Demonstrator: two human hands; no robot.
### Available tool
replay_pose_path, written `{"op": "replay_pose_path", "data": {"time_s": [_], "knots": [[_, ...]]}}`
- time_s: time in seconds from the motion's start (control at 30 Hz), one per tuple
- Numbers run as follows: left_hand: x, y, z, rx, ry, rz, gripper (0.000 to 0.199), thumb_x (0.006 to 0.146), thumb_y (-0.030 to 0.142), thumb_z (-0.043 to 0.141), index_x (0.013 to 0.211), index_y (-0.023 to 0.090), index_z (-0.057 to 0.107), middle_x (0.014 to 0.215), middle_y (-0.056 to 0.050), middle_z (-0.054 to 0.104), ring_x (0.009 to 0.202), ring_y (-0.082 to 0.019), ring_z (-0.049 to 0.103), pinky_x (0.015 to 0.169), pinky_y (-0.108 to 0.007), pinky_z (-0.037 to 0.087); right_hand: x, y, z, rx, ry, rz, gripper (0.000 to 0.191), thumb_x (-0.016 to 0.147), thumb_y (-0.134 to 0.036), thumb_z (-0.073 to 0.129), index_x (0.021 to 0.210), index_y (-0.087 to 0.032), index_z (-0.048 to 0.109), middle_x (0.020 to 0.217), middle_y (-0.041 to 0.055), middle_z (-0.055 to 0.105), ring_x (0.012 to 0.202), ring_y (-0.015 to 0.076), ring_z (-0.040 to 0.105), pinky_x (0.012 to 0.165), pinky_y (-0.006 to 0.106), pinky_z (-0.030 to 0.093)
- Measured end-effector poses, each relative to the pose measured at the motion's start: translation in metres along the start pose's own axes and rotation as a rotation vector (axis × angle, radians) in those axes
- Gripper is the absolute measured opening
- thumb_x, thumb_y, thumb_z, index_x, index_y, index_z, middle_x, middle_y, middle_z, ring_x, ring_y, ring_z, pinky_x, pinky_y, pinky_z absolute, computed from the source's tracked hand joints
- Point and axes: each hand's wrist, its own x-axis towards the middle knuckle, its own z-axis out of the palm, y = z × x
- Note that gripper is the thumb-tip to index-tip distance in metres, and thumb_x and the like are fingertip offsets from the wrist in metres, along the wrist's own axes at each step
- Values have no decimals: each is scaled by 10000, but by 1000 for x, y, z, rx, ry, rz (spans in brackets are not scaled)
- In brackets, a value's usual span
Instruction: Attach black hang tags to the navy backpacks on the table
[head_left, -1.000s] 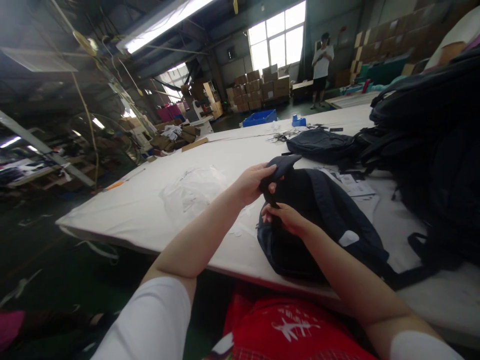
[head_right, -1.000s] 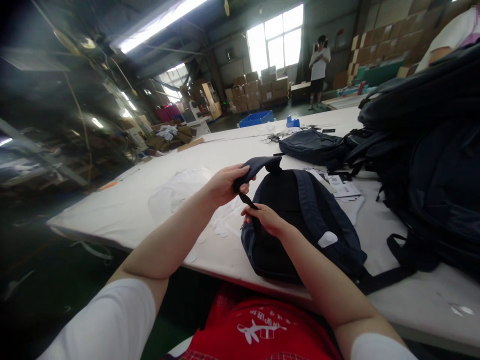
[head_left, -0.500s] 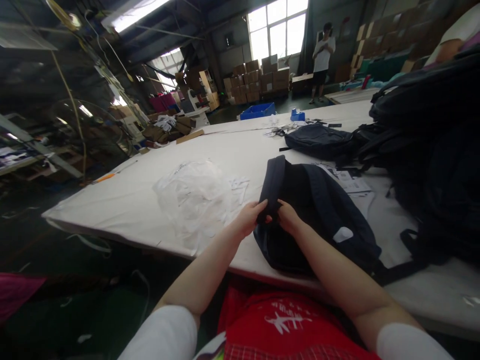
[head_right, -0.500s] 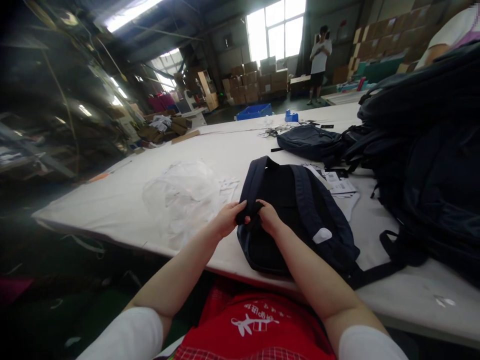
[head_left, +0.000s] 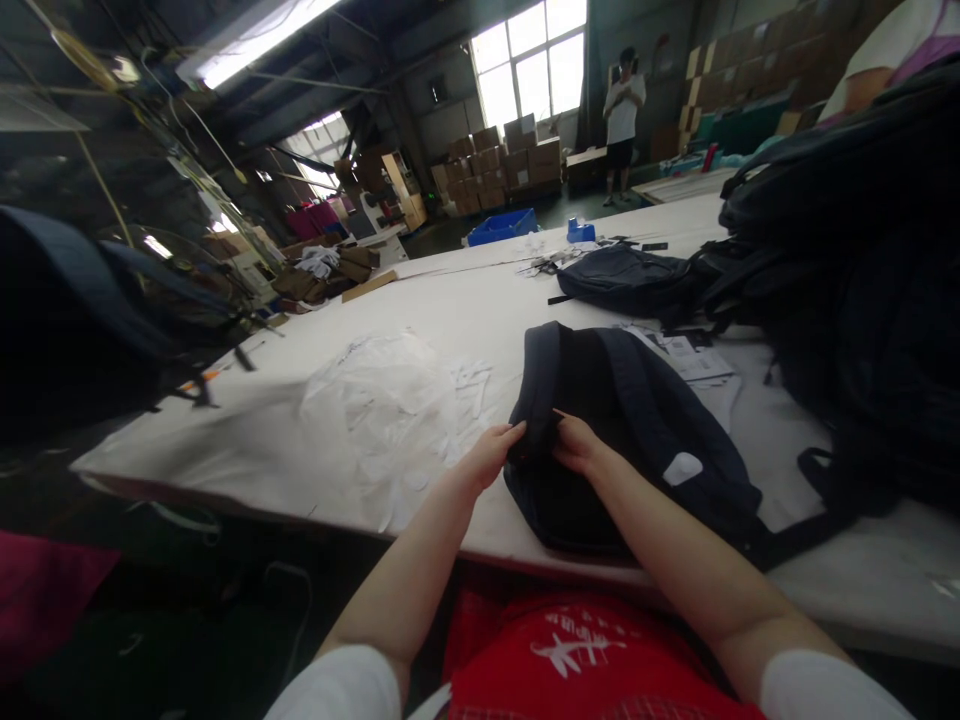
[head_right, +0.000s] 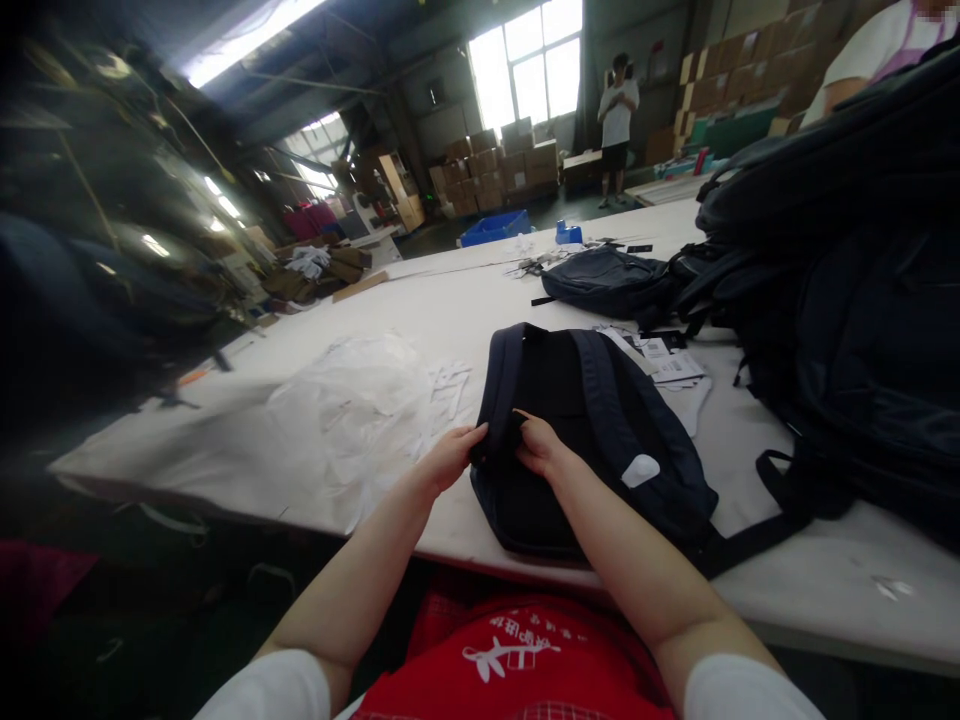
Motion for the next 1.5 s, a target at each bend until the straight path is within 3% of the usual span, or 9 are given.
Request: {"op": "replay_pose_path", "data": {"time_s": [0.17,0.3,0.43,0.67,0.83,0.97,1.2,1.33,1.5], "knots": [[4,-5,-4,31,-51,-15,411,661,487,796,825,117,728,730,-35,715,721,-151,621,682,-246,439,-2,-6,1,37,21,0,173,814,-141,546,882,-148,705,845,84,748,814,206,700,829,344,572],[10,-10,-7,6,-84,-56,449,671,518,781,868,118,727,761,-37,719,698,-137,617,649,-235,435,-3,-10,0,46,23,6,187,820,-136,549,898,-138,718,887,85,755,841,204,705,883,343,556],[12,-15,-2,-46,-96,-97,437,674,512,787,854,123,703,728,-36,705,623,-124,612,601,-236,447,-4,-11,-1,56,11,31,225,842,-161,513,930,-130,718,903,96,755,863,211,708,894,362,552],[10,-25,14,-92,-103,-109,427,673,457,810,891,112,681,783,-80,721,739,-181,680,752,-300,515,-6,-11,-2,61,33,64,281,866,-213,453,941,-126,709,871,106,754,836,207,712,875,370,554],[15,-28,10,-29,-114,-56,527,647,375,845,1091,173,644,893,-50,730,758,-171,680,680,-261,492,-7,-12,-5,44,19,72,310,870,-226,429,971,-127,705,870,111,751,835,222,711,857,394,557],[18,-29,5,-23,-244,-111,385,668,368,833,936,125,702,860,-83,734,773,-173,674,715,-259,485,-5,-12,-8,11,38,73,297,865,-230,438,949,-133,706,872,108,749,842,219,709,835,384,563],[23,-36,-1,-221,-238,-158,421,572,300,891,912,126,712,819,-60,731,724,-151,668,725,-256,503,-10,-14,-10,-111,104,75,136,759,-148,579,840,-146,689,790,81,737,778,212,699,762,344,562],[23,-40,-5,-310,-244,-162,354,619,263,865,907,134,706,791,-49,725,680,-137,662,695,-249,510,-30,-22,-14,-148,77,74,295,643,-41,574,888,-163,687,881,55,738,847,189,689,798,317,544],[23,-43,-5,-378,-292,-150,331,629,228,855,909,125,714,797,-62,725,698,-142,665,722,-250,515,-43,-20,-5,-207,124,-3,168,727,-203,690,893,-181,676,907,44,730,856,172,678,827,294,526]]}}
